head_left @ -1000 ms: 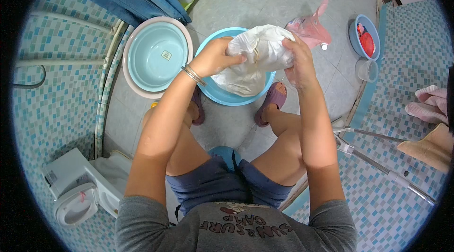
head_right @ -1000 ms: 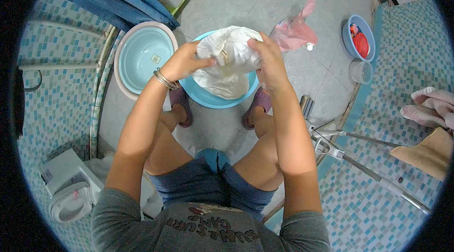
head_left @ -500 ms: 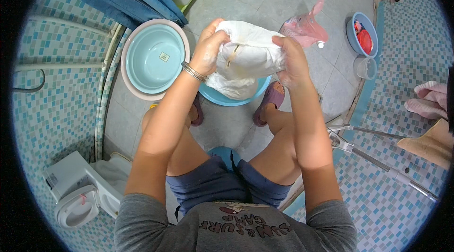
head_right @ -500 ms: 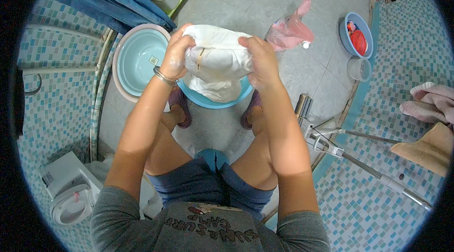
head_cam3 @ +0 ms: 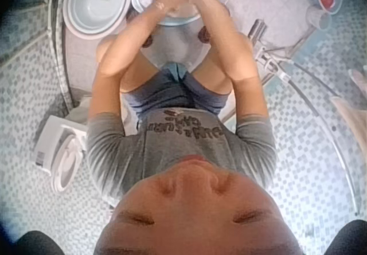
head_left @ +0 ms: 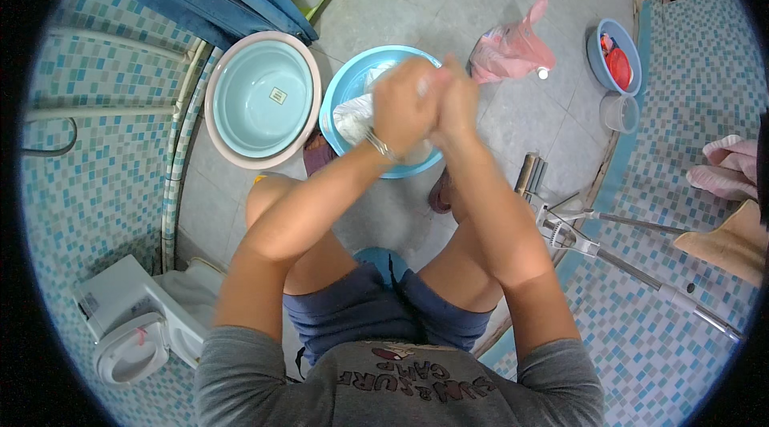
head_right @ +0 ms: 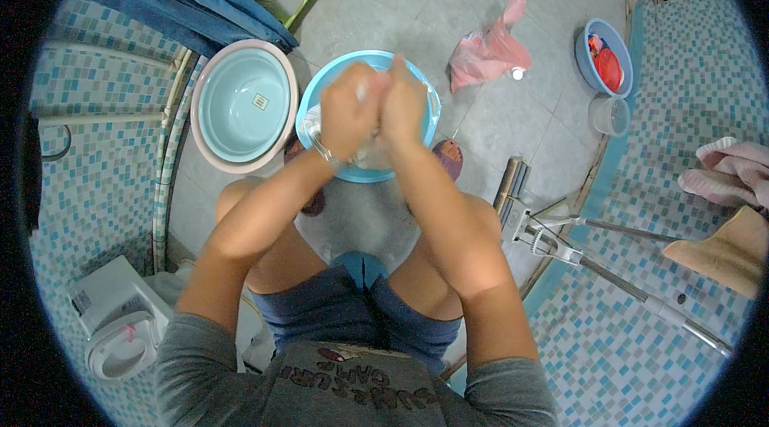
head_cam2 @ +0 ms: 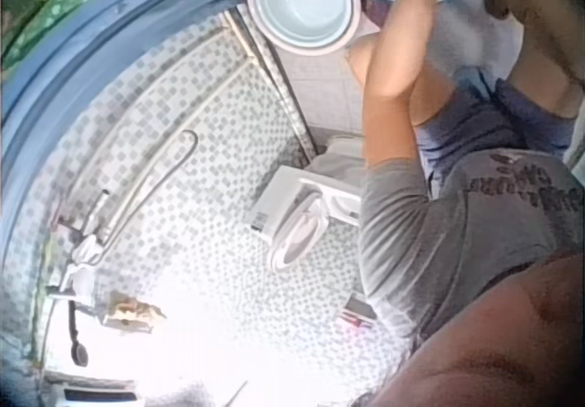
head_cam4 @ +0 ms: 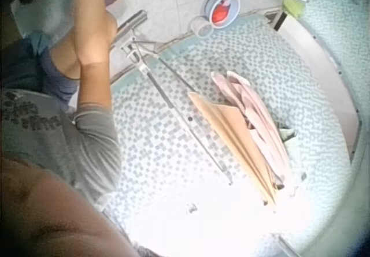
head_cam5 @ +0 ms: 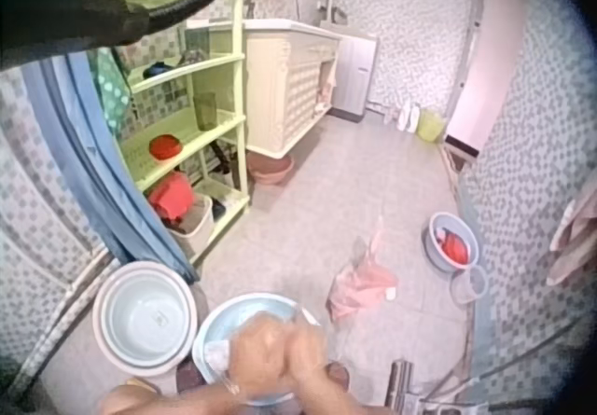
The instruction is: The person pours soapy water from a basin into a toilet, then transfers blue and grey clothes from a pink basin into a washing machine. They then hand-wash a white cloth in a blue basin using a yellow sponge, scrubbing and rinsing it.
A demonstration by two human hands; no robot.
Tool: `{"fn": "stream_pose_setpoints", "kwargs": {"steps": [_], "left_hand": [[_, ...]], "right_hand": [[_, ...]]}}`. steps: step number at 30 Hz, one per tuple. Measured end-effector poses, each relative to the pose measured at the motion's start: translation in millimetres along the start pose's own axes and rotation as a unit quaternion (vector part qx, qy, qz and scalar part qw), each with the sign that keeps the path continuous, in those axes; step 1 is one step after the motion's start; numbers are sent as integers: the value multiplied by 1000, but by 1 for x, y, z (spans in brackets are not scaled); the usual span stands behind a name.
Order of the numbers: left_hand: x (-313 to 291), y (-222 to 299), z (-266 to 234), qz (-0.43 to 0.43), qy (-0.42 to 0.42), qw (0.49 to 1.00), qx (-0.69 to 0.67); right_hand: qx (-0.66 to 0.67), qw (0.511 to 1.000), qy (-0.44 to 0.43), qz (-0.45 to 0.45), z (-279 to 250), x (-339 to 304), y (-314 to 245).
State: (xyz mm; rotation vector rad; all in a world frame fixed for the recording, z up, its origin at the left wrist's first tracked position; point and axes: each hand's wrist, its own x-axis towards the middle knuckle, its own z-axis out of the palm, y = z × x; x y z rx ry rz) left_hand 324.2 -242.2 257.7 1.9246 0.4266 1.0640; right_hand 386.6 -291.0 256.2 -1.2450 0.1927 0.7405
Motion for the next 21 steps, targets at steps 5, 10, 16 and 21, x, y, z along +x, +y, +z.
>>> {"fn": "stream_pose_setpoints", "kwargs": {"steps": [5,10,16,21], "left_hand": [[0,4,-3,-28,26,996,75],[-2,14,-6,-59,-31,991,115],[10,3,-10,-126,15,990,69],[-14,16,4,83,22,996,19]], "right_hand": [[-221,967,-63,-112,-10,3,10],[80,987,-88,111,-4,-10,0],[-66,995,-66,-17,7,-26,2],[-135,989,-11,63,-1,4,-18]]}}
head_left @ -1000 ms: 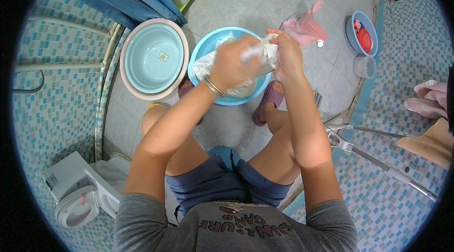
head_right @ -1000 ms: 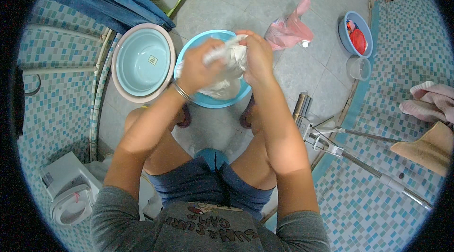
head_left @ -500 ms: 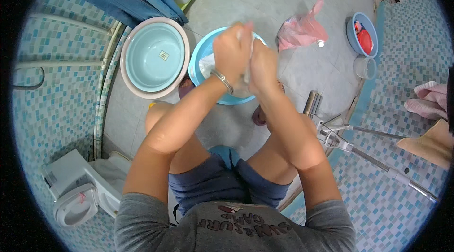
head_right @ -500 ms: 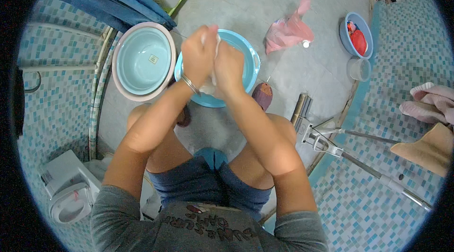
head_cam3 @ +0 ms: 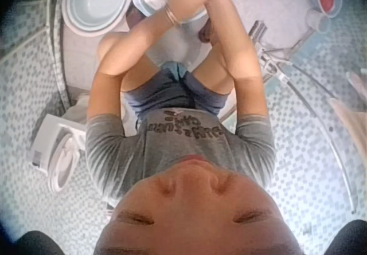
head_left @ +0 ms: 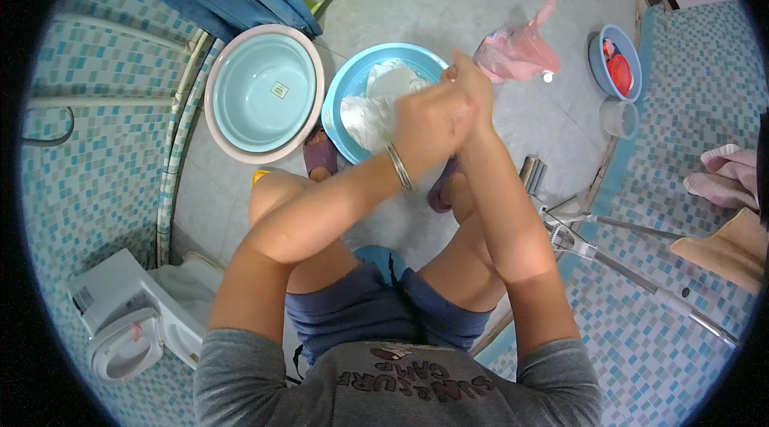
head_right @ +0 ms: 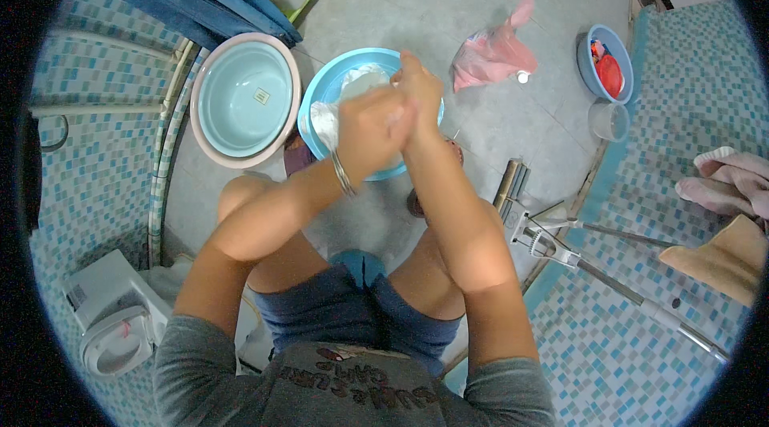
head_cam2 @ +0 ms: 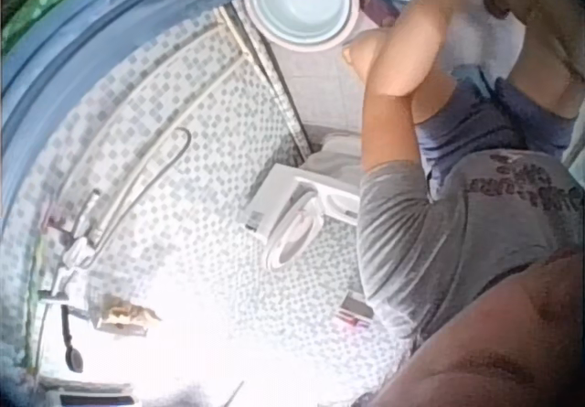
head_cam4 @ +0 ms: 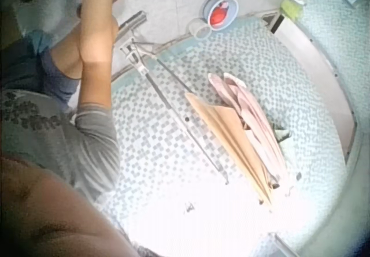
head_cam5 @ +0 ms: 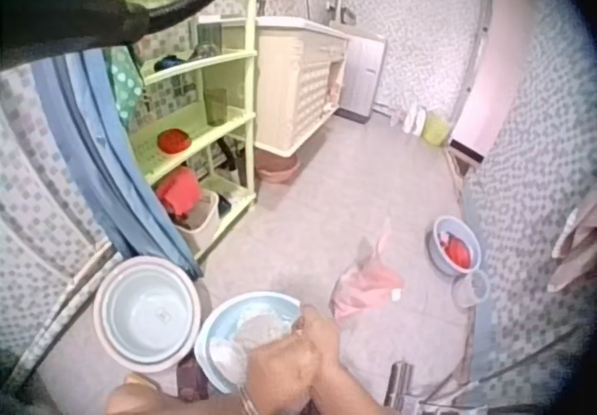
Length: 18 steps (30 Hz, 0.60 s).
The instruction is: The person pours soapy water from a basin into a toilet, then transfers blue and grey clothes from a pink basin into a washing machine. They then hand-wash a white cloth in a blue basin using a yellow sponge, scrubbing and rinsing it.
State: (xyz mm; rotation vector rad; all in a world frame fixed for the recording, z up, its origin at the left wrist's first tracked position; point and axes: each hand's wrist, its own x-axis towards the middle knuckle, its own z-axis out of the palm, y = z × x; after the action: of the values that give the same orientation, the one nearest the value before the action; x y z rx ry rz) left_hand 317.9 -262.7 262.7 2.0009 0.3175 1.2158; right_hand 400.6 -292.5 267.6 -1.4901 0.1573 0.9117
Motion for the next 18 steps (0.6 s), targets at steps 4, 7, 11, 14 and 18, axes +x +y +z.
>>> {"fn": "stream_pose_setpoints", "kwargs": {"steps": [4,7,11,14,18], "left_hand": [[30,-15,-16,-252,-39,963,81],[10,-1,-3,-68,1,997,31],[33,-21,-13,-332,-87,938,45],[13,-7,-8,-119,-49,991,32],[16,-11,-7,-86,-36,995,25]], "right_hand": [[57,991,-49,-106,13,-20,26],[205,968,-138,45,-7,-2,14],[-15,993,6,-115,12,-12,30],[185,980,-71,-24,-1,-2,20],[199,976,-68,-63,5,-11,22]]}}
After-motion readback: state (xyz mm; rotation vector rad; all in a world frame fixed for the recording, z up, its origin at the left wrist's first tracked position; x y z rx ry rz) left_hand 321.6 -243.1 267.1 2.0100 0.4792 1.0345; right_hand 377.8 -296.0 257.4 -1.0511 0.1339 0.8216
